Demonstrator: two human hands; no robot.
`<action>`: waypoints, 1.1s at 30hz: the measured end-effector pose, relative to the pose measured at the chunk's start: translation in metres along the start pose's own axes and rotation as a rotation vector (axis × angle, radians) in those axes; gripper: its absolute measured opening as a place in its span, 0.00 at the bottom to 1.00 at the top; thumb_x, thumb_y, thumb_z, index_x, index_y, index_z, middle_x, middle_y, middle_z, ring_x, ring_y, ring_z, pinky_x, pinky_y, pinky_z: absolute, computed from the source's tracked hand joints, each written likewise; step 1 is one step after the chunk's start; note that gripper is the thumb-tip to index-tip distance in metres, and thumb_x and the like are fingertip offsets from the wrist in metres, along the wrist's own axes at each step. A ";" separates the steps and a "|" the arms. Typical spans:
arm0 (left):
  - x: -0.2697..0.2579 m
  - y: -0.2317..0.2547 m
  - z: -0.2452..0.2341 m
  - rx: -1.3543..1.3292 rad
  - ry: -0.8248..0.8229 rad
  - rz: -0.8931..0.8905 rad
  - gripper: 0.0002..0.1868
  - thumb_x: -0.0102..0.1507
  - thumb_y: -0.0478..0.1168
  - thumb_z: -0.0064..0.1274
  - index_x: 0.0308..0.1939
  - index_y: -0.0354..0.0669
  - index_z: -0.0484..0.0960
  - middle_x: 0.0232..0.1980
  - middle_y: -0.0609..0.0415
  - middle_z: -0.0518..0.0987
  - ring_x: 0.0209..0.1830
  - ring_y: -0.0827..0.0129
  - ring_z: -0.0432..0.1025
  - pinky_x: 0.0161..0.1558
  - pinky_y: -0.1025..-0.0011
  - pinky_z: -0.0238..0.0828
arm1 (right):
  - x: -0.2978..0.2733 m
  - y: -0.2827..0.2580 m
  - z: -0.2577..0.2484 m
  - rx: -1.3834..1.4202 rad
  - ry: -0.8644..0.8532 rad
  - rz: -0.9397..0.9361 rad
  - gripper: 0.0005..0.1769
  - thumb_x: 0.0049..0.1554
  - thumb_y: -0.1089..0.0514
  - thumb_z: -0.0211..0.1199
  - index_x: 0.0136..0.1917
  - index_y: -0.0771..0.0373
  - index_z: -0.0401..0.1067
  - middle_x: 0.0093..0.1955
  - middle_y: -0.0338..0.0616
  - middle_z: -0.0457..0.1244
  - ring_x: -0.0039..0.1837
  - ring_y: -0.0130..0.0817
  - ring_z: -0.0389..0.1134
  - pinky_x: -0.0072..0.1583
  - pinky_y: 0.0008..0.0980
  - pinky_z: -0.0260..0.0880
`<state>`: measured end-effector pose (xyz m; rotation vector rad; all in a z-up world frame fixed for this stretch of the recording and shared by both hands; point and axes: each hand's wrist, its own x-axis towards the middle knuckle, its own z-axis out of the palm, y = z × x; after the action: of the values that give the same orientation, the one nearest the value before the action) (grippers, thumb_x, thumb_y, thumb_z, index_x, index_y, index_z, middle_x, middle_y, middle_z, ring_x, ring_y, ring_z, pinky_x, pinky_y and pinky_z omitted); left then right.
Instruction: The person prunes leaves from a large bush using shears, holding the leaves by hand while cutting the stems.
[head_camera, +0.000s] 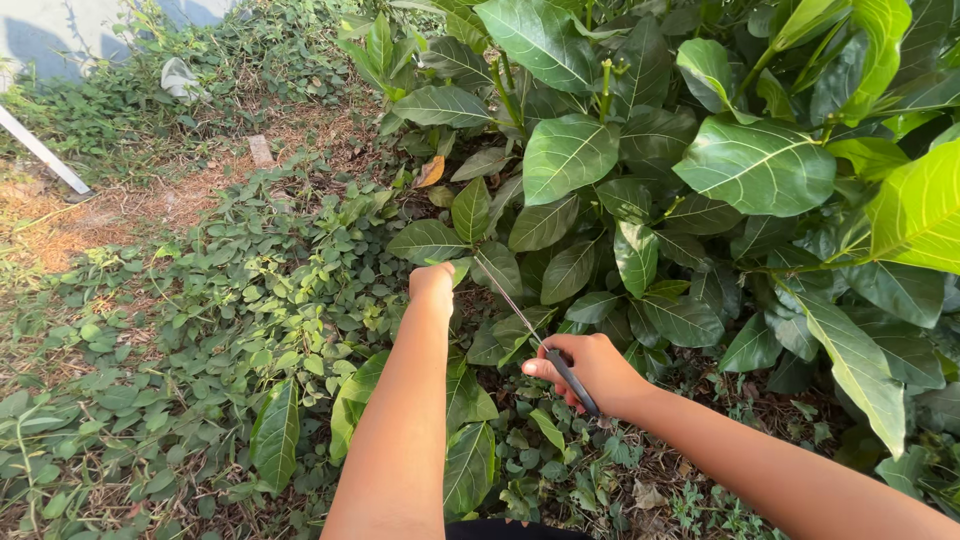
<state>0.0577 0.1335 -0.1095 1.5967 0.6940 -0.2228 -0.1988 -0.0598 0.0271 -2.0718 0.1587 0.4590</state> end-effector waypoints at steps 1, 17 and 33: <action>-0.019 0.007 -0.006 0.197 0.008 0.050 0.20 0.65 0.47 0.53 0.55 0.38 0.81 0.58 0.45 0.78 0.54 0.54 0.70 0.49 0.57 0.64 | 0.002 0.001 0.000 0.010 0.011 0.001 0.25 0.52 0.39 0.69 0.50 0.62 0.78 0.27 0.41 0.64 0.26 0.25 0.65 0.31 0.28 0.68; -0.194 0.091 0.084 0.644 -1.001 0.510 0.43 0.58 0.74 0.45 0.53 0.37 0.83 0.47 0.48 0.87 0.41 0.68 0.81 0.44 0.68 0.75 | -0.025 0.115 -0.079 0.114 0.390 -0.422 0.28 0.57 0.39 0.62 0.59 0.63 0.69 0.36 0.39 0.65 0.37 0.26 0.68 0.43 0.29 0.71; -0.238 0.064 0.160 -0.149 -0.890 0.635 0.19 0.60 0.51 0.64 0.39 0.37 0.85 0.35 0.58 0.77 0.37 0.75 0.66 0.43 0.73 0.61 | -0.100 0.140 -0.162 -0.016 0.097 -0.343 0.44 0.56 0.25 0.49 0.66 0.64 0.67 0.44 0.42 0.69 0.44 0.30 0.72 0.49 0.32 0.73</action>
<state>-0.0564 -0.0907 0.0428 1.3126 -0.4694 -0.3597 -0.2900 -0.2780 0.0279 -2.0839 -0.1433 0.1505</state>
